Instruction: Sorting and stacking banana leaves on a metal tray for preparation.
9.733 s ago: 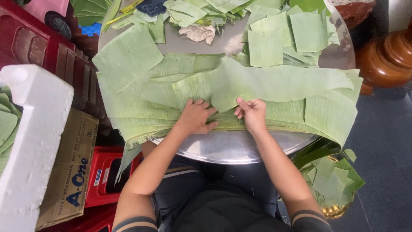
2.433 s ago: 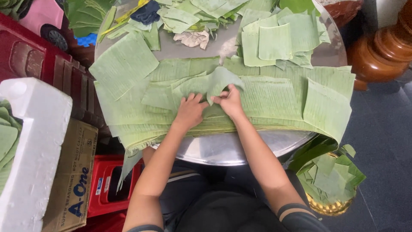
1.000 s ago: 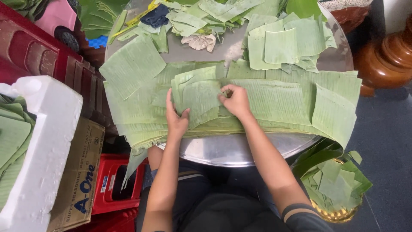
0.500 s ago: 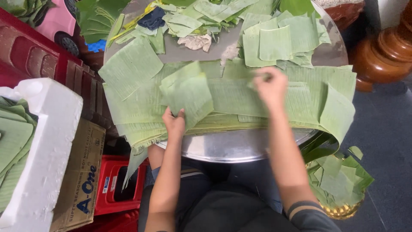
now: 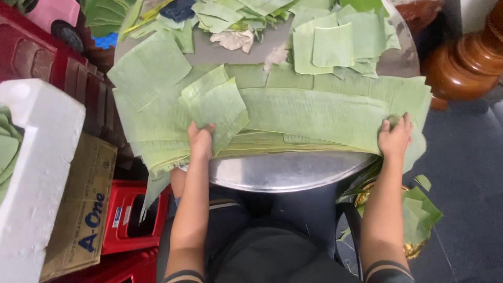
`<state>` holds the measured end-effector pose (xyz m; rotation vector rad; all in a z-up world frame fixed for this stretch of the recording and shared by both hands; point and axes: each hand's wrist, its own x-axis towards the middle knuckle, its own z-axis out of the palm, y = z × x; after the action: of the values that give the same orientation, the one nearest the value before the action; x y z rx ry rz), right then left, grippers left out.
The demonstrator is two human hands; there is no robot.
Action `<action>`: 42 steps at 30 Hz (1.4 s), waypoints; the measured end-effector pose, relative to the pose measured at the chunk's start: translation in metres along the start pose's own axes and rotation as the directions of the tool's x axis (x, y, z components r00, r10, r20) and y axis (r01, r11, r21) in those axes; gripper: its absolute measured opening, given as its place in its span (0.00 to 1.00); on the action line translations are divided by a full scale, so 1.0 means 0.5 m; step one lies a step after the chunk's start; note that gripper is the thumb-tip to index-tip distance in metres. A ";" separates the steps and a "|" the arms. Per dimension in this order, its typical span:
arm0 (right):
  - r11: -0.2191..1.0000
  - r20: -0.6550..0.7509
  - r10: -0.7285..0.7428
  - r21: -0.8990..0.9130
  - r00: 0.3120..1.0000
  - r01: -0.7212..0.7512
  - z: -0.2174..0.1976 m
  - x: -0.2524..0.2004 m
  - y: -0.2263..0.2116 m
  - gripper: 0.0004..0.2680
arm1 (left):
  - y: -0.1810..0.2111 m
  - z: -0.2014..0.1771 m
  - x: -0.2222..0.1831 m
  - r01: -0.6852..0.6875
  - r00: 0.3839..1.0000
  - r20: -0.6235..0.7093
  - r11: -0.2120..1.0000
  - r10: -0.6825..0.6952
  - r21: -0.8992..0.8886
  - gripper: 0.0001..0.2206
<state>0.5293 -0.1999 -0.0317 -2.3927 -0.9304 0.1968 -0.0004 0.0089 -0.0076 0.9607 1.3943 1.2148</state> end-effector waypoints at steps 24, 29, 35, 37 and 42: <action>0.971 -0.355 -0.178 0.090 0.918 0.223 0.003 0.039 0.128 0.09 | 0.106 0.021 0.068 -0.096 0.967 0.248 0.807 -0.065 0.583 0.13; 0.794 -0.340 -0.258 0.459 0.904 0.399 -0.012 0.028 0.113 0.07 | 0.109 0.075 0.072 -0.096 0.934 0.342 0.848 -0.104 0.522 0.06; 0.960 -0.280 -0.176 0.164 0.944 0.228 -0.025 0.020 0.076 0.13 | 0.151 0.087 0.088 -0.339 0.919 0.312 0.885 0.240 0.319 0.05; 0.970 -0.357 -0.183 0.088 0.916 0.228 -0.027 0.019 0.035 0.10 | 0.202 0.101 0.079 -0.360 0.910 0.329 0.874 0.252 0.326 0.03; 0.992 -0.424 -0.078 0.053 0.902 0.111 -0.051 0.043 -0.022 0.09 | 0.355 0.155 0.036 -0.361 0.894 0.389 0.873 0.223 0.328 0.05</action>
<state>0.5473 -0.1902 -0.0029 -2.1852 -0.8110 -0.3095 0.0642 0.0717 0.1646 1.6404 1.2588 0.9325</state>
